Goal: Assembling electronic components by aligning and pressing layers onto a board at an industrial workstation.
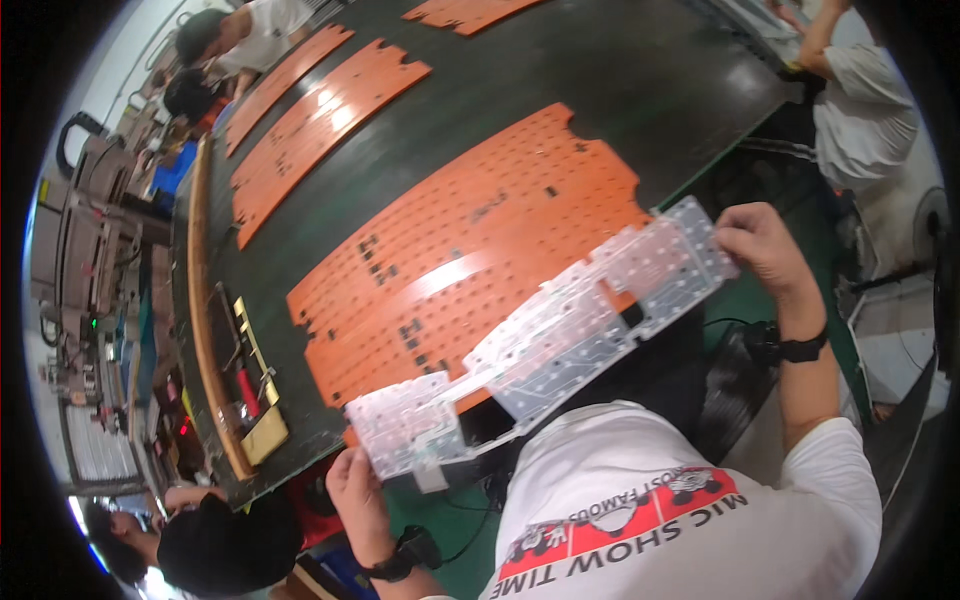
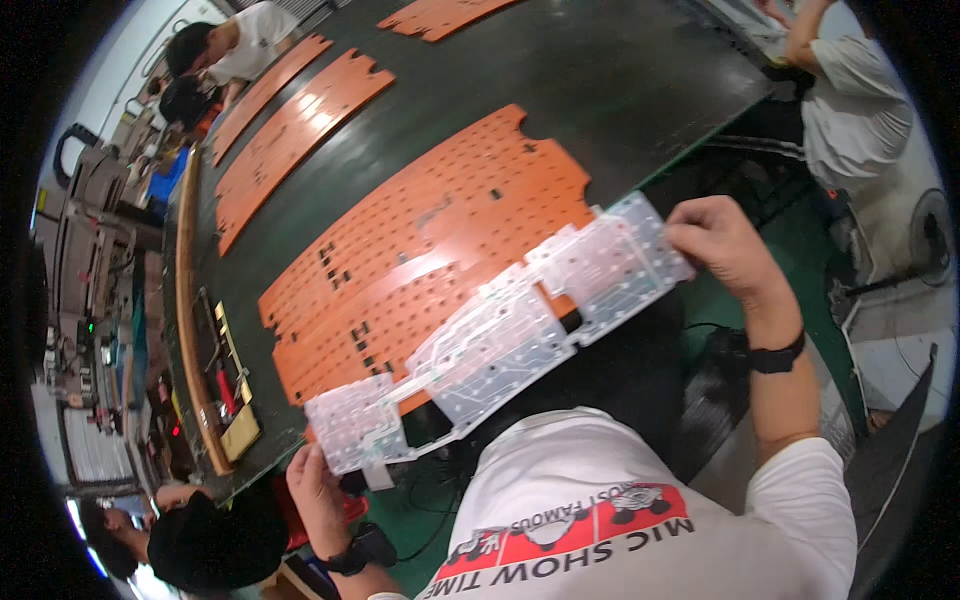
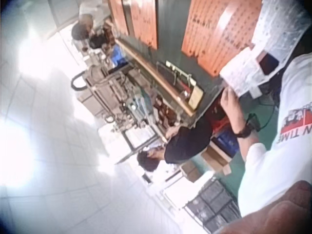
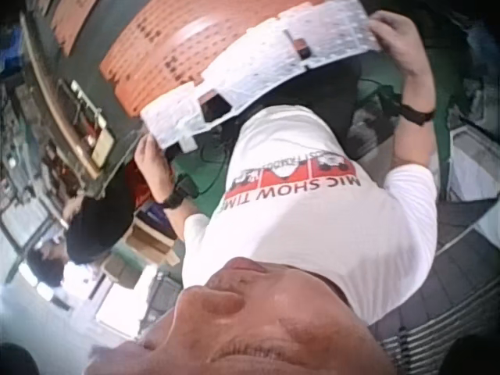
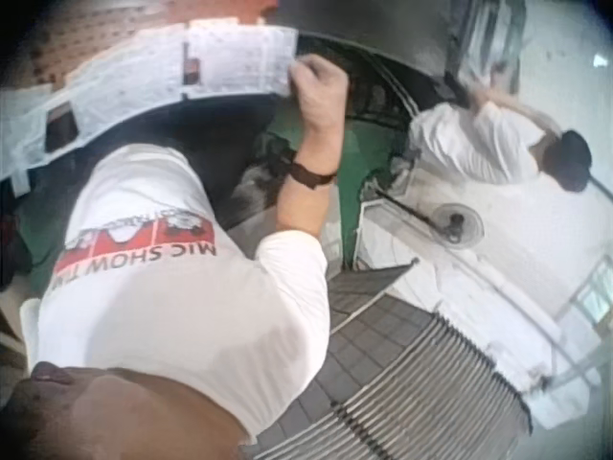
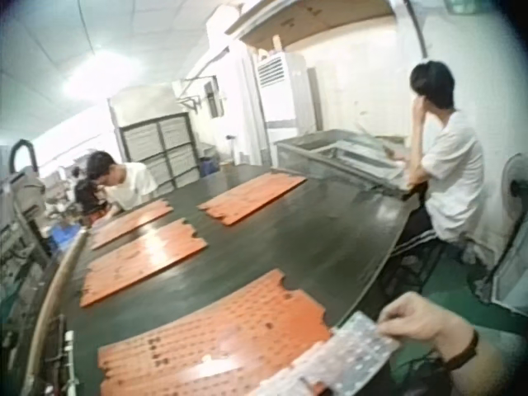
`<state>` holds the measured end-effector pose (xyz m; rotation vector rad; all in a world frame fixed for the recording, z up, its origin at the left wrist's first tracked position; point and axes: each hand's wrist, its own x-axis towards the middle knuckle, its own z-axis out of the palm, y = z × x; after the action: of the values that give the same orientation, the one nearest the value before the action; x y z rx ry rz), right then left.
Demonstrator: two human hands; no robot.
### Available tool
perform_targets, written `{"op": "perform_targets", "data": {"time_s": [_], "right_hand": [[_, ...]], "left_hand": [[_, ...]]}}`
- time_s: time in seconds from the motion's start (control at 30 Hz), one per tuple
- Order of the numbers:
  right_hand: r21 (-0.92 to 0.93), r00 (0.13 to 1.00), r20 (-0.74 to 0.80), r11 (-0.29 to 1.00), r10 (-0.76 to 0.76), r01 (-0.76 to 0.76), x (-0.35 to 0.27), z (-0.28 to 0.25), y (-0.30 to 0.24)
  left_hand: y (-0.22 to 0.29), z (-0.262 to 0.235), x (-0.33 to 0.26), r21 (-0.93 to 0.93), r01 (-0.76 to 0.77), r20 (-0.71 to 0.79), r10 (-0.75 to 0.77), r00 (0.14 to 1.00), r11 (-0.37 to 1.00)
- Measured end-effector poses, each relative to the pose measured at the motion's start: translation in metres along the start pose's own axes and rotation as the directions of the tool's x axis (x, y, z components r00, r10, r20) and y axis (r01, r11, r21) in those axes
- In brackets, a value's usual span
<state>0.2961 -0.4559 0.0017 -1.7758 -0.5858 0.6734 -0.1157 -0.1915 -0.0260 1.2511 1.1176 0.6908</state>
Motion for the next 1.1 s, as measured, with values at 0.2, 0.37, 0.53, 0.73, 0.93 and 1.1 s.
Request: {"op": "perform_targets", "data": {"time_s": [0.2, 0.37, 0.53, 0.73, 0.93, 1.1], "right_hand": [[0.067, 1.0, -0.002, 0.998, -0.02, 0.02, 0.002, 0.0, 0.003], [0.052, 0.999, -0.022, 0.998, -0.025, 0.026, 0.004, 0.002, 0.003], [-0.005, 0.998, -0.043, 0.999, -0.049, 0.048, 0.002, -0.007, 0.006], [0.014, 0.995, -0.081, 0.998, -0.056, 0.057, -0.013, -0.017, 0.002], [-0.026, 0.969, -0.245, 0.999, -0.038, 0.033, -0.058, -0.038, 0.005], [-0.166, 0.878, -0.478, 0.981, 0.007, -0.098, -0.13, -0.064, 0.0]], "left_hand": [[0.005, -0.012, -0.001, 0.005, 0.03, 0.033, -0.03, 0.999, 1.0], [0.004, -0.01, 0.002, -0.035, 0.016, 0.042, -0.015, 0.999, 0.999], [0.003, -0.005, -0.002, -0.016, 0.023, 0.041, -0.023, 0.999, 1.0], [0.003, 0.0, -0.01, 0.001, 0.023, 0.072, -0.023, 0.997, 1.0], [0.012, 0.029, -0.008, 0.012, 0.027, 0.19, -0.029, 0.981, 1.0], [0.042, 0.075, -0.011, 0.323, -0.305, 0.257, 0.228, 0.939, 0.896]]}}
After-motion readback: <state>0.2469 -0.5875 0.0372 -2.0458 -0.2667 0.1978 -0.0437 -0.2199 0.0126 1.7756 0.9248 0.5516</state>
